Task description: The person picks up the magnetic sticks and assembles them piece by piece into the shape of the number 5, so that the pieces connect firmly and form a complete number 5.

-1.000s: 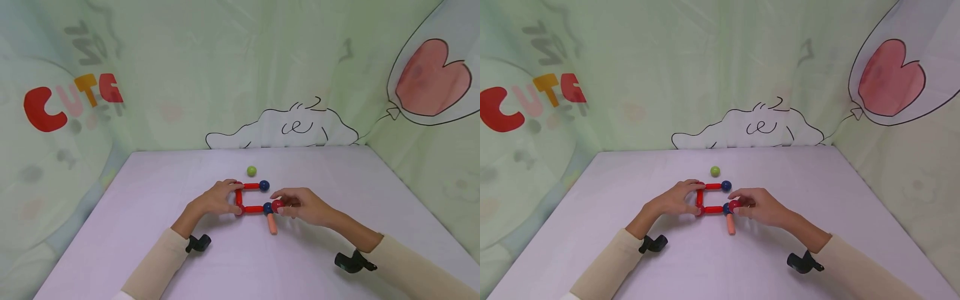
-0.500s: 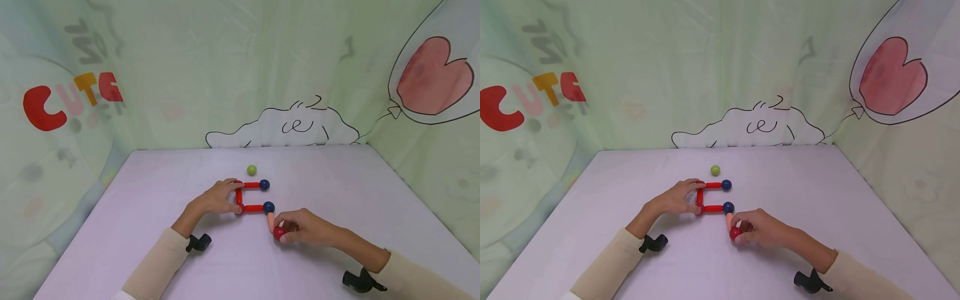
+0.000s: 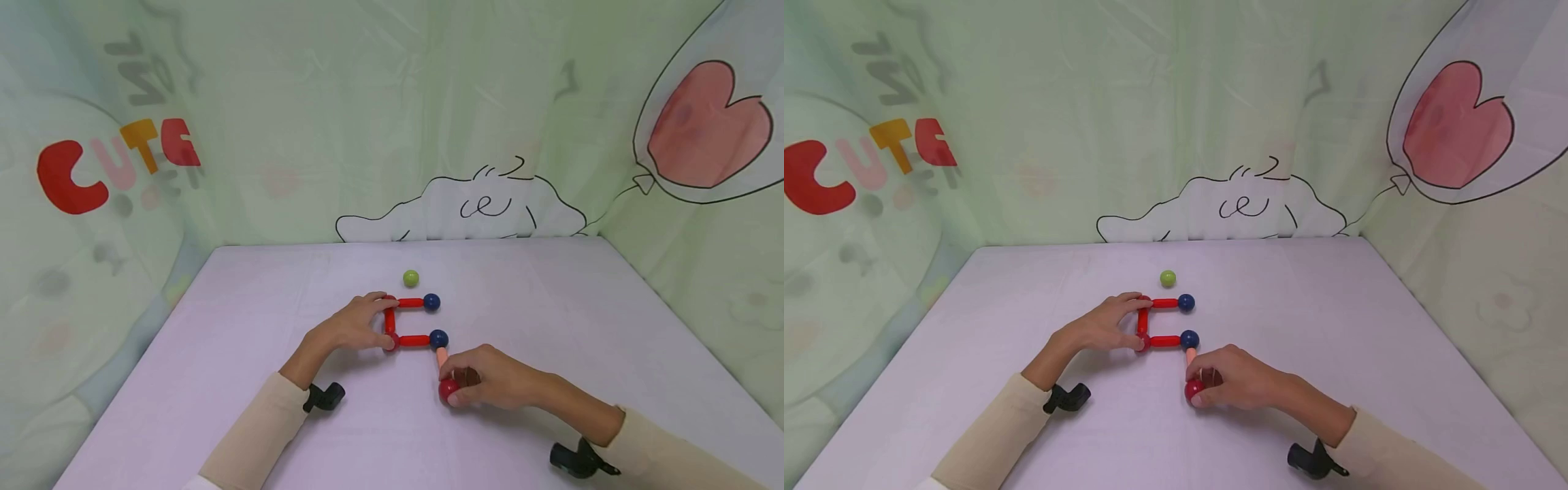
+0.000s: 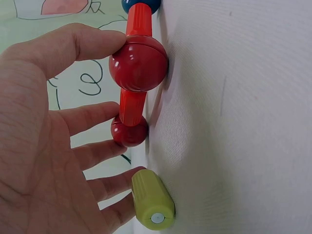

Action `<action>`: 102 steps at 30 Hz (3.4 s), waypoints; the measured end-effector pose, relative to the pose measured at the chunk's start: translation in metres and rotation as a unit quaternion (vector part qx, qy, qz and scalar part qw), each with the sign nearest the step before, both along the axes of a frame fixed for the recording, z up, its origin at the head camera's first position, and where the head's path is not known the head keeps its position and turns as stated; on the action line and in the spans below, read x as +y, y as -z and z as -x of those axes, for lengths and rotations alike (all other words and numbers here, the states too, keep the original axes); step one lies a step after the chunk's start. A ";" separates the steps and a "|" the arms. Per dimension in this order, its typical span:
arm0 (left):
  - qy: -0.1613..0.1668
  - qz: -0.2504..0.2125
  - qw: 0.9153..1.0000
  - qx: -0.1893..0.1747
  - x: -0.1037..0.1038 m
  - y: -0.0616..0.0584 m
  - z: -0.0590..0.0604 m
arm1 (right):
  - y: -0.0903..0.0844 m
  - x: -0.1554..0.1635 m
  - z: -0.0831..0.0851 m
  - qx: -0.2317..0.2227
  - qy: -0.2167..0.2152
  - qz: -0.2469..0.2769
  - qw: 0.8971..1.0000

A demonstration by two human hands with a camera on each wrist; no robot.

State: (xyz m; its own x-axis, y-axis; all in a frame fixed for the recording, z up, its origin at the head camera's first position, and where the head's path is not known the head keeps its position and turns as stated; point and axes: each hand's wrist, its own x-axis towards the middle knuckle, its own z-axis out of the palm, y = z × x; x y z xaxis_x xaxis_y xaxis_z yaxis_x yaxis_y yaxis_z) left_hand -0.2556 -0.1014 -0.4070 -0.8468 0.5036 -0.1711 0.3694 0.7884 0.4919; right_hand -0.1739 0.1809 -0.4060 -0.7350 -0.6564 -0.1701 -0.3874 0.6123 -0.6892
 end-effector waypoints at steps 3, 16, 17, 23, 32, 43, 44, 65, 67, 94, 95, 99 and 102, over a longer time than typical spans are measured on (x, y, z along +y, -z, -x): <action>-0.001 0.001 1.000 0.001 0.000 -0.001 0.000 | -0.002 -0.002 0.001 0.005 -0.008 -0.010 1.000; 0.000 0.002 1.000 0.003 0.000 0.001 0.002 | -0.003 -0.009 0.010 -0.021 -0.022 -0.010 0.999; -0.001 0.003 1.000 0.004 0.000 0.001 0.002 | -0.003 -0.010 0.010 -0.023 -0.021 -0.008 0.999; -0.004 0.002 1.000 0.002 0.000 0.002 0.001 | 0.001 -0.011 0.008 -0.036 -0.007 0.016 0.999; -0.003 -0.004 1.000 0.002 0.000 0.001 0.000 | 0.002 -0.011 0.002 -0.011 0.003 0.007 1.000; -0.004 -0.004 1.000 -0.001 0.002 0.002 0.005 | 0.006 -0.011 -0.001 0.037 -0.004 -0.006 0.999; -0.003 -0.003 1.000 -0.001 0.002 0.002 0.006 | 0.006 -0.011 -0.001 0.038 -0.004 -0.003 0.999; -0.009 0.003 1.000 0.002 0.004 0.003 0.008 | 0.004 -0.012 -0.004 0.091 -0.030 -0.069 0.993; -0.012 0.005 1.000 0.004 0.004 0.003 0.009 | 0.003 -0.012 -0.004 0.088 -0.032 -0.069 0.993; -0.007 0.017 1.000 -0.001 0.008 0.001 0.011 | 0.003 -0.013 0.003 0.074 0.016 -0.071 0.995; -0.005 0.015 1.000 -0.002 0.008 0.001 0.011 | 0.002 -0.011 0.006 0.082 0.022 -0.057 0.995; 0.004 -0.001 1.000 -0.007 0.006 -0.001 0.012 | 0.002 -0.007 0.025 0.123 0.087 0.007 0.989; 0.008 -0.014 1.000 -0.009 0.005 -0.001 0.012 | 0.005 -0.005 0.039 0.134 0.140 0.028 0.981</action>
State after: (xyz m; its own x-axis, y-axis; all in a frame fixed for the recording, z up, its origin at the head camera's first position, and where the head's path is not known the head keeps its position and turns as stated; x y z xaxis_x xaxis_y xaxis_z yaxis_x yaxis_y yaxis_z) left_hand -0.2672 -0.0964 -0.4062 -0.8350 0.5225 -0.1724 0.3733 0.7682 0.5201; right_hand -0.2129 0.1755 -0.4107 -0.9008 -0.4259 0.0848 -0.3819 0.6840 -0.6215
